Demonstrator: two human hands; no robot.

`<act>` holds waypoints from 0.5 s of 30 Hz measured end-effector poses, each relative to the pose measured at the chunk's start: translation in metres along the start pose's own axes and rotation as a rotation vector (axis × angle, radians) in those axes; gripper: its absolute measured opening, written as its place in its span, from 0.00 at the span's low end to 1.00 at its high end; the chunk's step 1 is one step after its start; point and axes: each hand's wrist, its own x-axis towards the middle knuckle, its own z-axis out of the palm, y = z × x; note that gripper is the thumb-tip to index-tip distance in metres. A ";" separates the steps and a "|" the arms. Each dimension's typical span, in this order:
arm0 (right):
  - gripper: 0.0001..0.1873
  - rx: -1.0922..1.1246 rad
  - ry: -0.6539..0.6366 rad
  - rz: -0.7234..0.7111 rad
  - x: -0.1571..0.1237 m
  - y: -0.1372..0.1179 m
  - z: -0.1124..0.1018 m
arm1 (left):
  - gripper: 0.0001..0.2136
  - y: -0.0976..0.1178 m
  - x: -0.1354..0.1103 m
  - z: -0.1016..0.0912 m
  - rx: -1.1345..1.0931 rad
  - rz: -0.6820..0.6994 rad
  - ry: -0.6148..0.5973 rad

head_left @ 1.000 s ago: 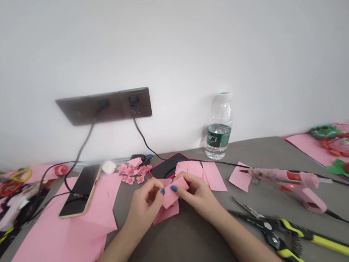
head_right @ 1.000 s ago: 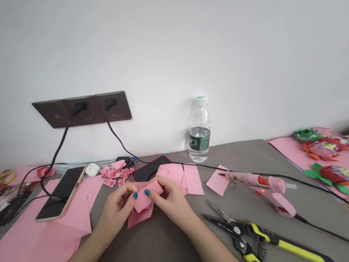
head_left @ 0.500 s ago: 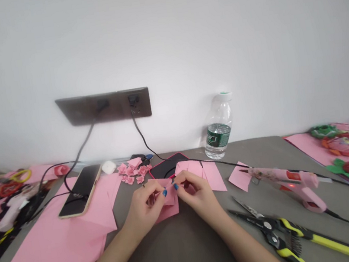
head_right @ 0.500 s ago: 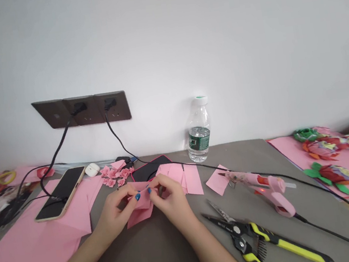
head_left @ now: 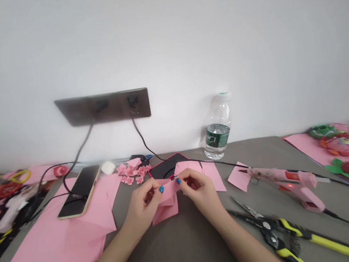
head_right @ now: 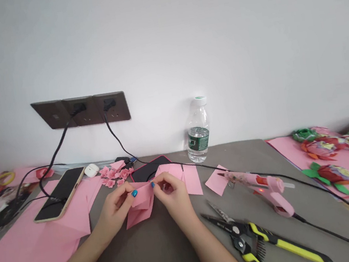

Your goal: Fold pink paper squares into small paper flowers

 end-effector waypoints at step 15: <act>0.14 0.105 -0.064 0.086 0.004 0.004 -0.003 | 0.14 -0.011 0.006 -0.004 -0.127 -0.123 0.076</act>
